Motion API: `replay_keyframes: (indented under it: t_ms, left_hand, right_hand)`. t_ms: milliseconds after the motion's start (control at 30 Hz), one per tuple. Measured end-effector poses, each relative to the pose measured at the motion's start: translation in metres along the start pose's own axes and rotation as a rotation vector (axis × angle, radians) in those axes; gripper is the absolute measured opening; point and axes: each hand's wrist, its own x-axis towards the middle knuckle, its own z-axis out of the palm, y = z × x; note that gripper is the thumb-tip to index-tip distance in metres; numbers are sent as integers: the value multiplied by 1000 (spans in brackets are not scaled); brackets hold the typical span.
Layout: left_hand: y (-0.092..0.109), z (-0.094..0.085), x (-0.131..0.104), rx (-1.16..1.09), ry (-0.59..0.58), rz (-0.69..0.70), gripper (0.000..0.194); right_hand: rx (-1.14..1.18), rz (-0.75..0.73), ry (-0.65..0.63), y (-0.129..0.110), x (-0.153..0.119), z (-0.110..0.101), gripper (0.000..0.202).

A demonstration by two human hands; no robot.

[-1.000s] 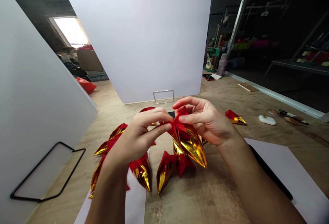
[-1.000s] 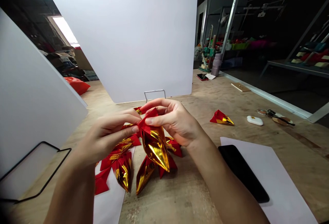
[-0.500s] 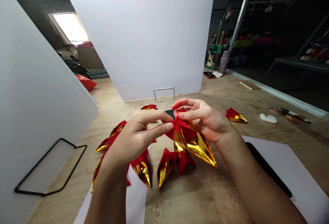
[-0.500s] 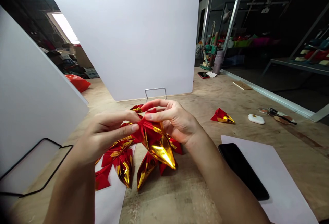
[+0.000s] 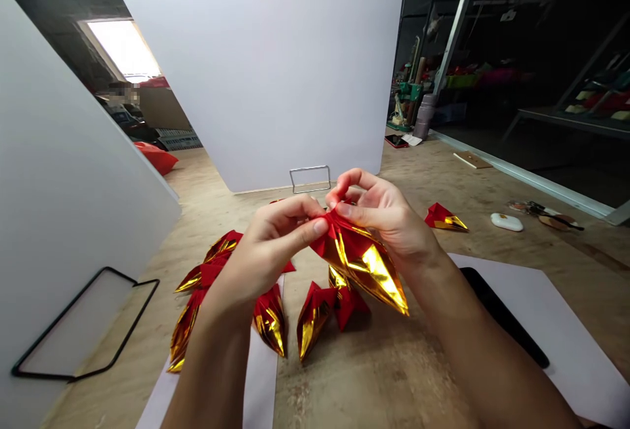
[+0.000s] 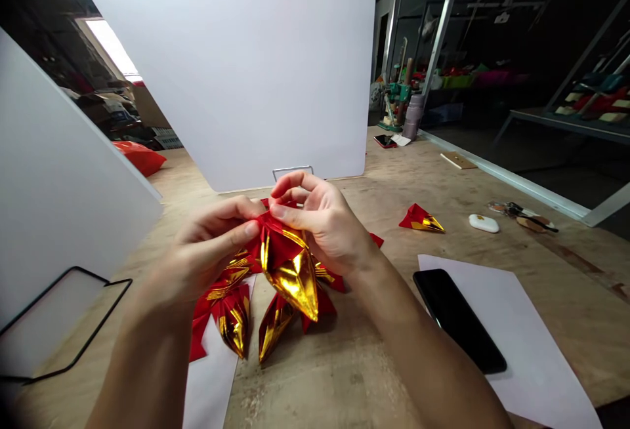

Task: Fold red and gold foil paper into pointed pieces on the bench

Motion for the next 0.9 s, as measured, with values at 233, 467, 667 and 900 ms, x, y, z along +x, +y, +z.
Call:
replay_keyframes:
  t_ms: [233,467,667,900]
  left_hand:
    - [-2,-5,-2,-54,-37,0,5]
    - [3,-9,-4,-14,11,-38,6]
    - [4,-16,-3,88,106,-16,10]
    - [1,-18,-5,115,96,76,11]
  right_hand:
    - [8,-6,-91,-1,-4,2,32]
    - [-46,-40,-174,4,-4,-4,30]
    - [-91,-86,-208,3,-5,0,22]
    - [-52,-135,-222,7,-8,5,16]
